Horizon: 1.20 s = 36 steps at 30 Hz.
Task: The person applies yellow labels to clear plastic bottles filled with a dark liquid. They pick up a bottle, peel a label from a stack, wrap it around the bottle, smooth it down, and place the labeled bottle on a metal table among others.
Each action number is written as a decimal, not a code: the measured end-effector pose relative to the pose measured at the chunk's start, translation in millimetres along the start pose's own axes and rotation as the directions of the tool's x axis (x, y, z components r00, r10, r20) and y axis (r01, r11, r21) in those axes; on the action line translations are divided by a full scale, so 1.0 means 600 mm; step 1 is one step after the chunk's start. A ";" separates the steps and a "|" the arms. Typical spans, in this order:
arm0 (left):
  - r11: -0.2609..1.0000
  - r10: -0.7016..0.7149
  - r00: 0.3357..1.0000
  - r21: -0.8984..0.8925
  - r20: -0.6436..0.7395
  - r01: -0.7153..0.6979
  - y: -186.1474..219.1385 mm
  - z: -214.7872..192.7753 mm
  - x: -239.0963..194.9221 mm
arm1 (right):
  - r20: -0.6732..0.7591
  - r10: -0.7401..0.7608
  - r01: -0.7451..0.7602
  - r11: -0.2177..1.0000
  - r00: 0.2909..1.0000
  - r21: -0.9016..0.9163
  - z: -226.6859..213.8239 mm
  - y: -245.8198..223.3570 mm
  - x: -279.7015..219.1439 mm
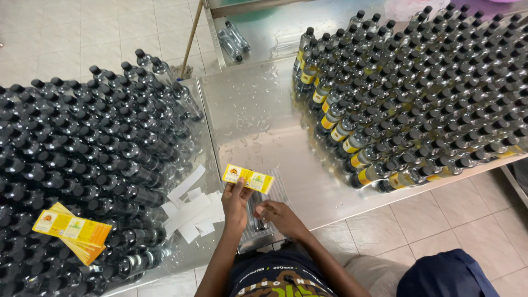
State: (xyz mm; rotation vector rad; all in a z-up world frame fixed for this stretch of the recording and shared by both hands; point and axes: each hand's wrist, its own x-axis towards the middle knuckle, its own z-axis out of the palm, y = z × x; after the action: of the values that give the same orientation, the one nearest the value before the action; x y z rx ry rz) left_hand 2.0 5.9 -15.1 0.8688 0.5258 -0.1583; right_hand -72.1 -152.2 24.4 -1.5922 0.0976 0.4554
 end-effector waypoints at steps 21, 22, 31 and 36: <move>0.997 0.036 0.977 0.070 -0.211 -0.022 -0.136 -0.095 -0.020 | -0.403 0.149 -0.116 0.988 0.903 0.105 0.020 0.113 0.096; 0.997 0.032 0.976 0.073 -0.216 -0.016 -0.138 -0.095 -0.026 | -0.402 0.157 -0.123 0.986 0.902 0.109 0.015 0.119 0.095; 0.929 0.165 0.943 0.367 -0.291 -0.049 -0.153 -0.096 -0.037 | -0.411 0.088 -0.182 0.963 0.907 -0.197 0.004 0.150 0.091; 0.927 0.170 0.934 0.372 -0.315 -0.043 -0.154 -0.086 -0.025 | -0.431 0.108 -0.179 0.975 0.896 -0.129 0.004 0.156 0.092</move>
State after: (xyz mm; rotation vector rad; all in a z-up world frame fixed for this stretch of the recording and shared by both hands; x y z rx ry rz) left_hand -62.0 -15.6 -98.1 1.2952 0.7881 0.0027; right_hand -53.4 -146.3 -82.7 -1.8362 0.5236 0.2279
